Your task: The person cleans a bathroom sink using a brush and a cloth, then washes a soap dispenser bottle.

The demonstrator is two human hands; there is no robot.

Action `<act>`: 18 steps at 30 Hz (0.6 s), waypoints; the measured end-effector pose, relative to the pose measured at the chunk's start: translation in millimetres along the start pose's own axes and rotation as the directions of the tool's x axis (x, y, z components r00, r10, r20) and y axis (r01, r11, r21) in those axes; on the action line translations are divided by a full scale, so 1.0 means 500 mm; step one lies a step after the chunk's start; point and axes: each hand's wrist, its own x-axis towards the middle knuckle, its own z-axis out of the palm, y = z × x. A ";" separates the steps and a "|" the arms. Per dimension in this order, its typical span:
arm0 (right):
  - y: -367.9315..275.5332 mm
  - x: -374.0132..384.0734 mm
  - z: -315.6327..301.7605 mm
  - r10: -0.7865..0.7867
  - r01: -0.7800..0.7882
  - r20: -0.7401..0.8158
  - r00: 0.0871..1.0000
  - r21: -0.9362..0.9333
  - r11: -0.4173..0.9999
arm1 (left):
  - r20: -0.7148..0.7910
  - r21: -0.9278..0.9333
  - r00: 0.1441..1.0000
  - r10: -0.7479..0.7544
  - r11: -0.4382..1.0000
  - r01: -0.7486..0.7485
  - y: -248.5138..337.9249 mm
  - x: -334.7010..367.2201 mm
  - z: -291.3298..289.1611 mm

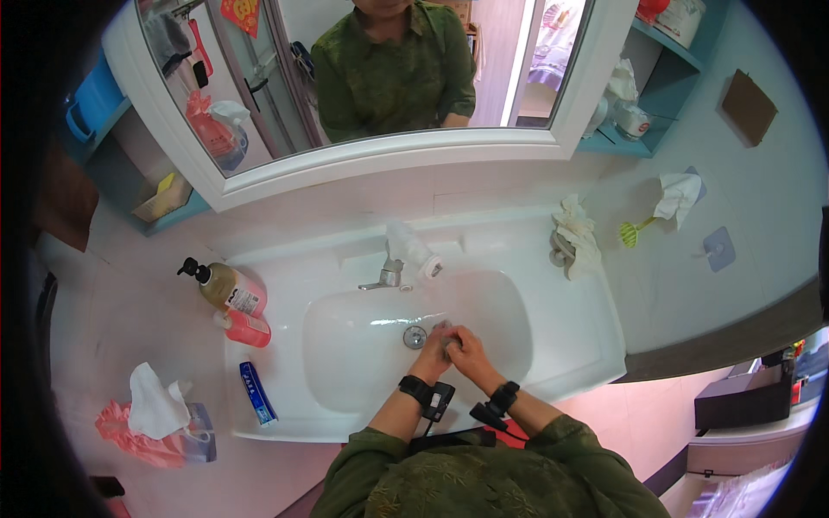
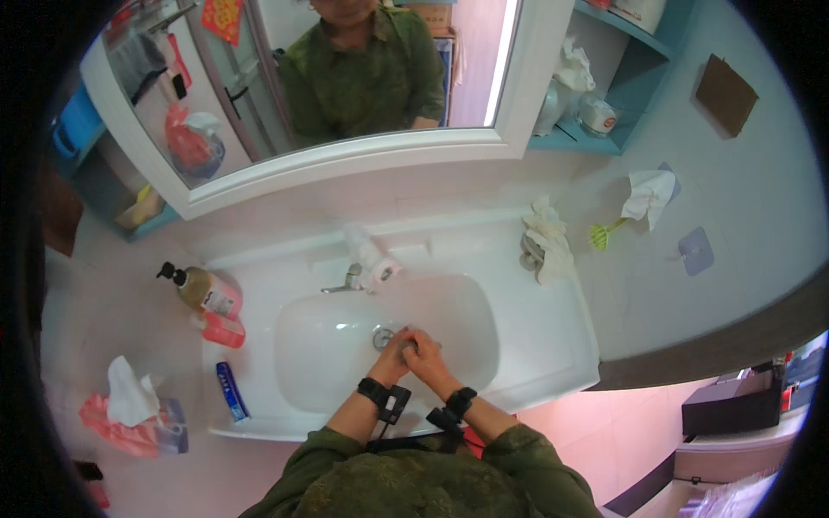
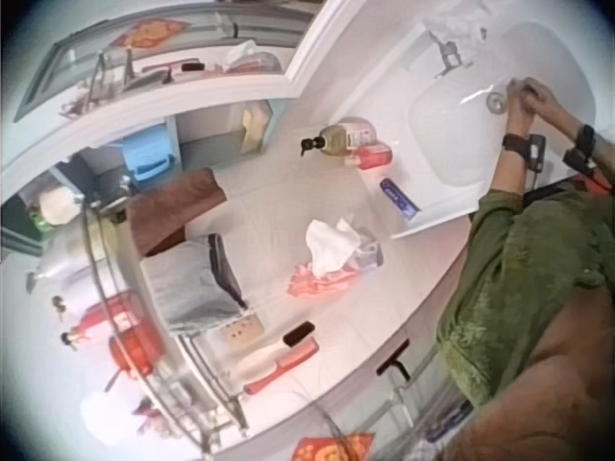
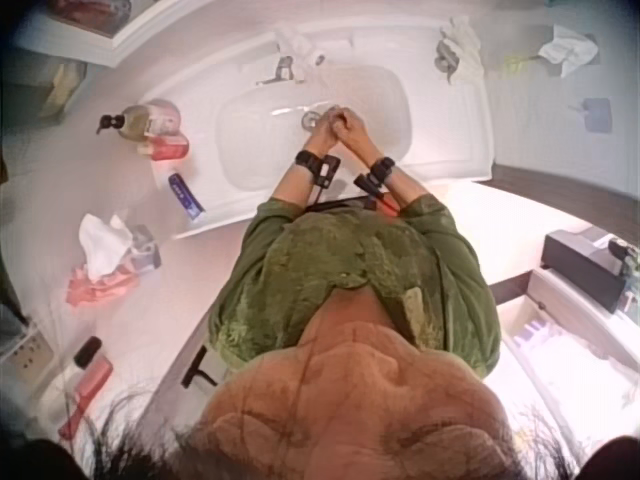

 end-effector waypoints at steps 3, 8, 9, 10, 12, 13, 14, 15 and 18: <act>0.081 0.063 -0.074 0.049 -0.075 -0.080 0.996 -0.362 0.929 | -0.070 -0.243 0.996 -0.049 0.970 0.031 0.014 0.017 0.096; 0.107 0.078 -0.078 0.079 -0.123 -0.178 0.981 -0.254 0.959 | -0.051 -0.184 0.993 -0.105 0.978 0.094 0.074 0.005 0.106; 0.088 0.065 -0.055 0.089 -0.111 -0.119 0.989 -0.186 0.976 | -0.130 -0.118 0.991 -0.006 0.993 -0.009 0.086 0.009 0.100; 0.066 0.055 -0.028 0.272 -0.271 -0.033 0.962 0.035 0.962 | -0.201 -0.043 0.975 0.096 0.993 -0.106 0.096 0.010 0.094; -0.002 0.033 0.016 -0.084 0.083 0.013 0.996 0.086 0.993 | -0.239 -0.020 0.957 0.165 0.985 -0.174 0.095 -0.002 0.033; -0.017 0.039 0.018 -0.098 0.095 0.026 0.995 0.100 0.990 | -0.263 -0.045 0.962 0.069 0.995 -0.084 0.091 -0.014 0.006; -0.012 0.044 0.011 -0.043 0.044 0.071 0.997 -0.006 0.999 | -0.272 -0.077 0.962 -0.037 0.997 0.017 0.088 -0.016 -0.003; 0.021 0.050 -0.018 0.035 -0.023 0.089 0.995 -0.135 0.991 | -0.276 -0.153 0.960 0.050 0.984 -0.095 0.080 -0.008 0.068; 0.100 0.100 -0.106 0.274 -0.297 -0.203 0.940 -0.092 0.950 | -0.029 -0.065 0.999 0.016 0.998 -0.018 0.087 -0.019 0.144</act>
